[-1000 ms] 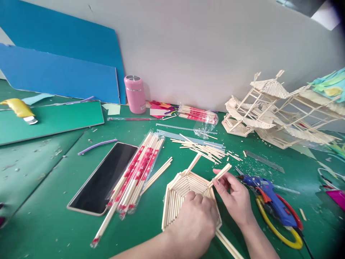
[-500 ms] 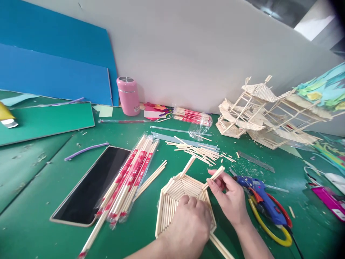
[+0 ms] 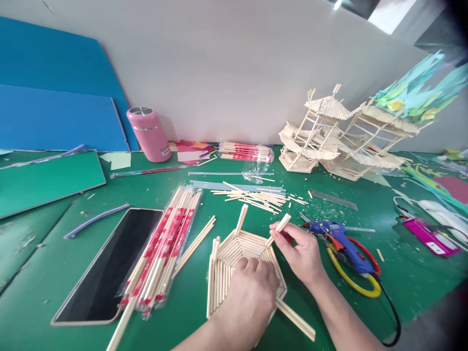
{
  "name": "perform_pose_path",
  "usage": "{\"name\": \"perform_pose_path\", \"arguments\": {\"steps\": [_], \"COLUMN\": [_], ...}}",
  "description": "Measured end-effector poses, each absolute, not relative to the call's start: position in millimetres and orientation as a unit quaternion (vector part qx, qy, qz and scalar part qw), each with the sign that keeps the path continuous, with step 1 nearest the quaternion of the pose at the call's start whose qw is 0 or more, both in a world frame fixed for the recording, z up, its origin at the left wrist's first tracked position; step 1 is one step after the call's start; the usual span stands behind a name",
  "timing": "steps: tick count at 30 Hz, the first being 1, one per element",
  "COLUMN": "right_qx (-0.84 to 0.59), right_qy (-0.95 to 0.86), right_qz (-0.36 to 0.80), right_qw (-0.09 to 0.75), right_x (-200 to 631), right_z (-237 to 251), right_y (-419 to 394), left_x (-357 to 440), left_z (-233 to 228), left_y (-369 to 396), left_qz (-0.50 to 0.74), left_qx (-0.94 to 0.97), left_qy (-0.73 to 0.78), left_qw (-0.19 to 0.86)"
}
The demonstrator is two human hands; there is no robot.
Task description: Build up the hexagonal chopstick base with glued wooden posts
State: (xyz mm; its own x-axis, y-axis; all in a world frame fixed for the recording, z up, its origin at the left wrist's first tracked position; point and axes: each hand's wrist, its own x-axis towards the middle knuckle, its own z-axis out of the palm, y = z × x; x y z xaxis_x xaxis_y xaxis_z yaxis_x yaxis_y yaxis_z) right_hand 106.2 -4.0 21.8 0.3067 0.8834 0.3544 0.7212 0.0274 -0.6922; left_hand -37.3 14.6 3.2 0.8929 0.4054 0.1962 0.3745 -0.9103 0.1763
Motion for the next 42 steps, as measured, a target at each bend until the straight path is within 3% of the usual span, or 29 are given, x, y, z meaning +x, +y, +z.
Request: {"name": "perform_pose_path", "arguments": {"steps": [28,42], "right_qx": [-0.679,-0.722], "right_qy": [-0.567,-0.499], "right_qz": [0.122,0.143], "right_qw": [0.450,0.457], "right_x": [107,109], "right_z": [14,13], "right_y": [-2,-25], "left_x": [-36,-38], "left_z": [6,11], "left_y": [16,17], "left_qz": [0.114,0.191], "left_qx": [0.970,0.960], "left_qy": [0.206,0.201], "left_qw": [0.059,0.046]}}
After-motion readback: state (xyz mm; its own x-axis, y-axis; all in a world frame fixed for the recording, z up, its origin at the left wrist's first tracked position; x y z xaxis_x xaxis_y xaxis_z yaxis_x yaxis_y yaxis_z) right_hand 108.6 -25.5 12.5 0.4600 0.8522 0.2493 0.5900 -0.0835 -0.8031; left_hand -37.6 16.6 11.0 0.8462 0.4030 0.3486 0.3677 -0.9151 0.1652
